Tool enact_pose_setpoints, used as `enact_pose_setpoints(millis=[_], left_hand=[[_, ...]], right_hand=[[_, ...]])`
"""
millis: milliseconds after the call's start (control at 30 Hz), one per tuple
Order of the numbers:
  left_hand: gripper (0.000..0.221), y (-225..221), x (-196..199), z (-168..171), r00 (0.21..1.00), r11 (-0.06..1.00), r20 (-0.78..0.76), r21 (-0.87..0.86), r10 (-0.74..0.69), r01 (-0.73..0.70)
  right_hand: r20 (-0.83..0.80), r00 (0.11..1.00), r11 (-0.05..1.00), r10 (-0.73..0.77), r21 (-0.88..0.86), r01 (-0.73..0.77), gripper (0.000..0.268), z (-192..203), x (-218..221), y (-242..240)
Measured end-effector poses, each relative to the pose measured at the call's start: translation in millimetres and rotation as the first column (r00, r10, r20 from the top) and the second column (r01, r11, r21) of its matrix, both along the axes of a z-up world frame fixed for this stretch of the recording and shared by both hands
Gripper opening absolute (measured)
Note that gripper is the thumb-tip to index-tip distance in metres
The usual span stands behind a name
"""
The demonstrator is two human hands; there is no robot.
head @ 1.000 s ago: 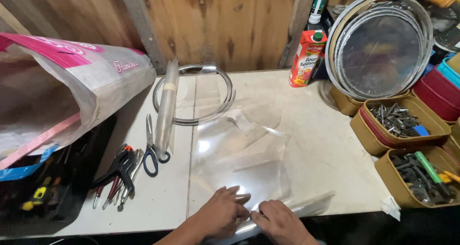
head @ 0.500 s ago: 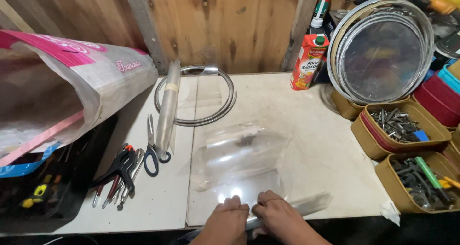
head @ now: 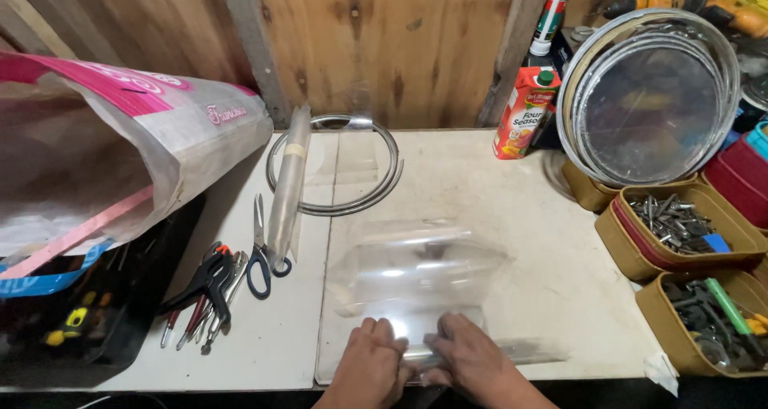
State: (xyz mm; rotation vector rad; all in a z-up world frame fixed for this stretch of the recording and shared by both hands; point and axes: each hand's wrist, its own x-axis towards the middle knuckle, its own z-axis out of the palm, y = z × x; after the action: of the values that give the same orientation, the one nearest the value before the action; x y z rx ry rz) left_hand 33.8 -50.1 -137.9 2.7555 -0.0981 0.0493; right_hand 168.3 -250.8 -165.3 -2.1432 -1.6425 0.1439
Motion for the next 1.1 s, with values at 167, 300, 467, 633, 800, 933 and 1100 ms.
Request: enact_pose_setpoints(millis=[167,300,467,633,800,933,1100], left_hand=[[0.041,1,8,-2,1.000,0.999,0.024,0.051,0.005,-0.006],[0.019,-4,14,-46,0.953,0.994,0.297,0.070,0.056,-0.080],[0.036,-5,18,-38,0.866,0.999,0.501,0.042,-0.004,-0.020],[0.044,13,38,-30,0.950,0.995,0.305,-0.091,0.062,-0.036],[0.031,32,60,-5,0.993,0.994,0.036,0.009,-0.112,0.112],[0.032,37,84,2,0.991,0.999,-0.132,-0.029,0.011,-0.015],[0.043,27,97,-16,0.993,0.993,-0.031,0.022,0.117,-0.117]], right_hand=[[0.161,0.987,0.975,-0.002,0.218,-0.034,0.062,-37,23,3],[0.176,0.984,0.969,-0.010,0.245,-0.034,0.023,-27,26,11],[0.091,0.989,0.988,-0.115,0.113,0.104,0.026,11,21,29],[0.076,0.958,0.958,-0.278,0.091,0.271,0.035,-2,14,22],[-0.016,0.971,0.970,-0.240,0.024,0.241,0.055,14,10,20],[-0.061,0.957,0.929,-0.284,-0.266,0.258,0.065,35,8,27],[-0.016,0.970,0.970,-0.243,-0.031,0.242,0.059,15,8,20]])
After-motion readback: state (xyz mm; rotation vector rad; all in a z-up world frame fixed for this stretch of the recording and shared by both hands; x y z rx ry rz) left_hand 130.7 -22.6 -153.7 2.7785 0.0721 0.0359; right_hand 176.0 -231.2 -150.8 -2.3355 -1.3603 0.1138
